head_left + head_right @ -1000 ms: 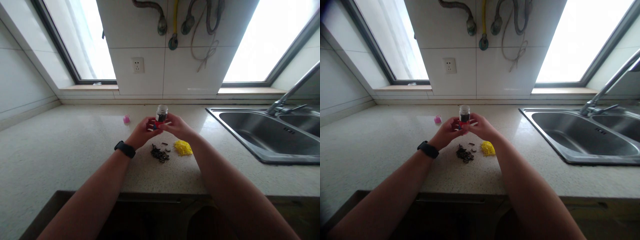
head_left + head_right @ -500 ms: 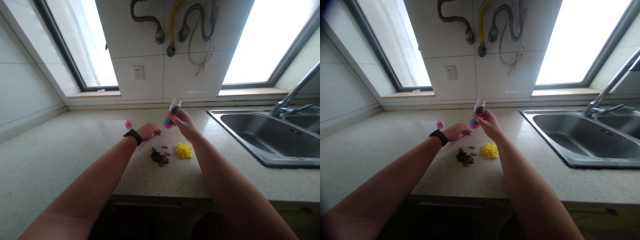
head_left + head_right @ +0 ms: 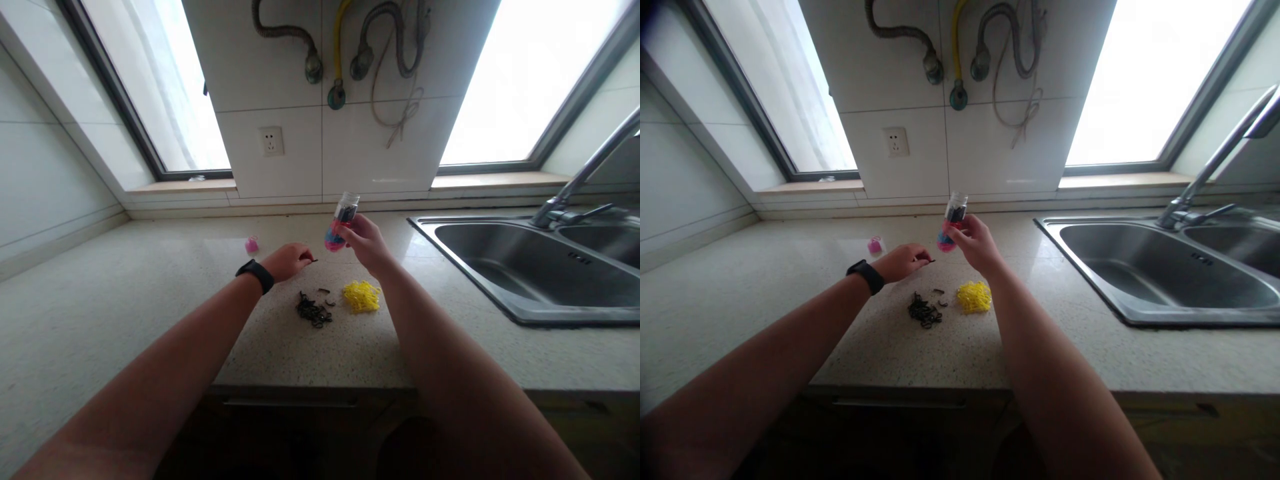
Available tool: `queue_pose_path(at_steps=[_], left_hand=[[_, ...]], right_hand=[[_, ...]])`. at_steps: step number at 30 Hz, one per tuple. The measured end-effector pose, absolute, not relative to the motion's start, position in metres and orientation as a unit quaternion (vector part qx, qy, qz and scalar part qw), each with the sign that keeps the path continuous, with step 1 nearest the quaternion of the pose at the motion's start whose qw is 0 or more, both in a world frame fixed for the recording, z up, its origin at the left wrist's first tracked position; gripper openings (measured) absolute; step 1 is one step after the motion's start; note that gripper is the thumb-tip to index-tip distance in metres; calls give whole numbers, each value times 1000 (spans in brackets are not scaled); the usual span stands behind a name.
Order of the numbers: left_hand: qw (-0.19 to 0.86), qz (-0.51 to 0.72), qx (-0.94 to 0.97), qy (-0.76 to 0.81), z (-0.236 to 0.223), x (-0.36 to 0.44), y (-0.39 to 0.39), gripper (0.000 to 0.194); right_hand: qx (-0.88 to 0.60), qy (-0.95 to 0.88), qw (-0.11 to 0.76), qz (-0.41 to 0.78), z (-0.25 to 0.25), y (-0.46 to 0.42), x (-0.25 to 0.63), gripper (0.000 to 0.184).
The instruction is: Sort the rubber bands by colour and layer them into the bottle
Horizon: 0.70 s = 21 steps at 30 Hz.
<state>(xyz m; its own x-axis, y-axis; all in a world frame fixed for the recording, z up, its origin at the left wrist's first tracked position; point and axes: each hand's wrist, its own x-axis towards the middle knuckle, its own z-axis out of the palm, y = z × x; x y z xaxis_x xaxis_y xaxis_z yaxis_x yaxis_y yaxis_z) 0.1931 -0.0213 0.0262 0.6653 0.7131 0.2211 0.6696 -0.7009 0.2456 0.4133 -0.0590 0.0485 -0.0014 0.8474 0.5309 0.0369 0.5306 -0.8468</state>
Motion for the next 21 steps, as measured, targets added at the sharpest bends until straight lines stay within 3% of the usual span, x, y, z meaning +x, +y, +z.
queue_pose_path(at_steps=[6,13,21], left_hand=[[219,157,894,359,33,188,-60,22],[200,131,914,327,29,194,-80,18],[174,91,932,305,38,194,-74,28]], right_hand=[[-356,-624,622,312,52,-61,413,34],[-368,-631,612,304,53,-63,413,35],[-379,-638,601,297,52,-63,413,35]])
